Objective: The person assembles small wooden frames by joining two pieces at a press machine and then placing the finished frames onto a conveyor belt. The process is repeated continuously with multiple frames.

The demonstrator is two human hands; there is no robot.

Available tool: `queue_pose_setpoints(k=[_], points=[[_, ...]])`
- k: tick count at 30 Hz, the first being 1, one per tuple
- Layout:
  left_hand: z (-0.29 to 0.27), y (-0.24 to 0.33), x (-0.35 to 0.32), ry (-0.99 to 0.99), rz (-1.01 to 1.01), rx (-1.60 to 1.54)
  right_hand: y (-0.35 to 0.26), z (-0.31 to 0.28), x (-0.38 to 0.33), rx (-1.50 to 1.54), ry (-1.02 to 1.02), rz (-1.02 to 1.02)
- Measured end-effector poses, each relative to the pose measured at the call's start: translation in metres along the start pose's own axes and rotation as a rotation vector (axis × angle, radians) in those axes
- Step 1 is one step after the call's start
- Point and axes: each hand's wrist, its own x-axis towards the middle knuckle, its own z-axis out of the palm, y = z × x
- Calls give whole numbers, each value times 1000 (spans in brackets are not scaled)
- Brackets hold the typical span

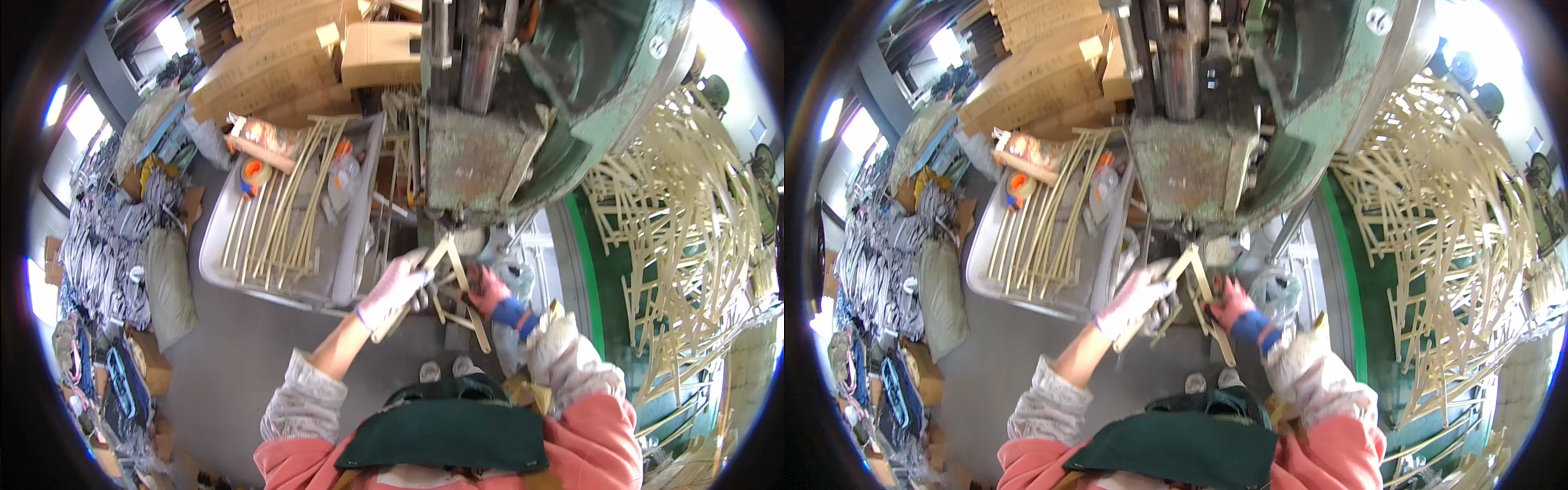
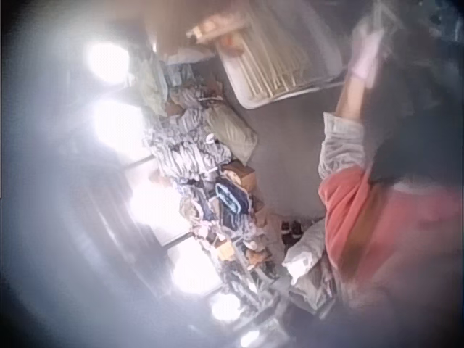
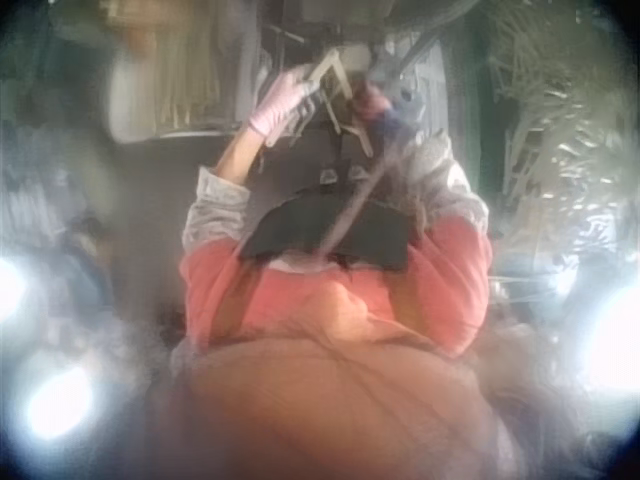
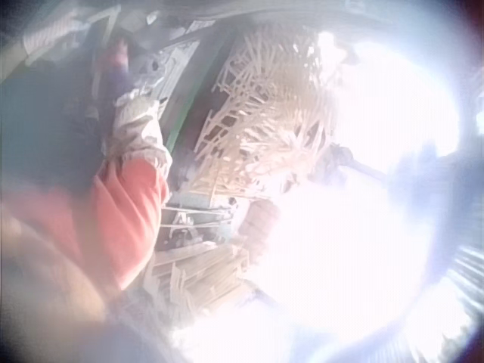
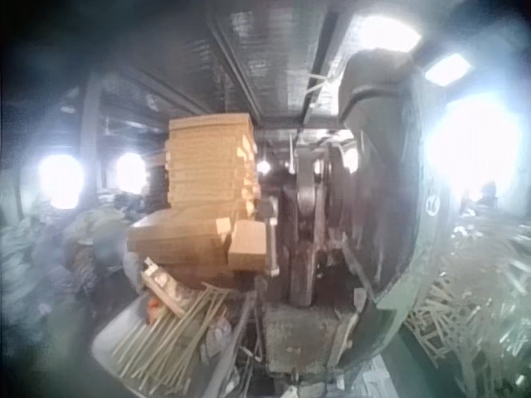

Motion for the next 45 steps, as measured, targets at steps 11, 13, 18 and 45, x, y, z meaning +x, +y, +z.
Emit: queue_pose_setpoints(k=[11, 13, 18, 45], points=[[-40, -22, -11, 118, -193, 120, 10, -48, -18, 704, -247, 221], [-44, -21, -8, 81, -216, 115, 8, -56, -16, 694, -250, 212], [-50, -23, -4, 60, -178, 61, 11, -60, -14, 639, -270, 235], [-69, 27, -203, 758, 558, 955, 176, -36, -25, 766, -461, 335]])
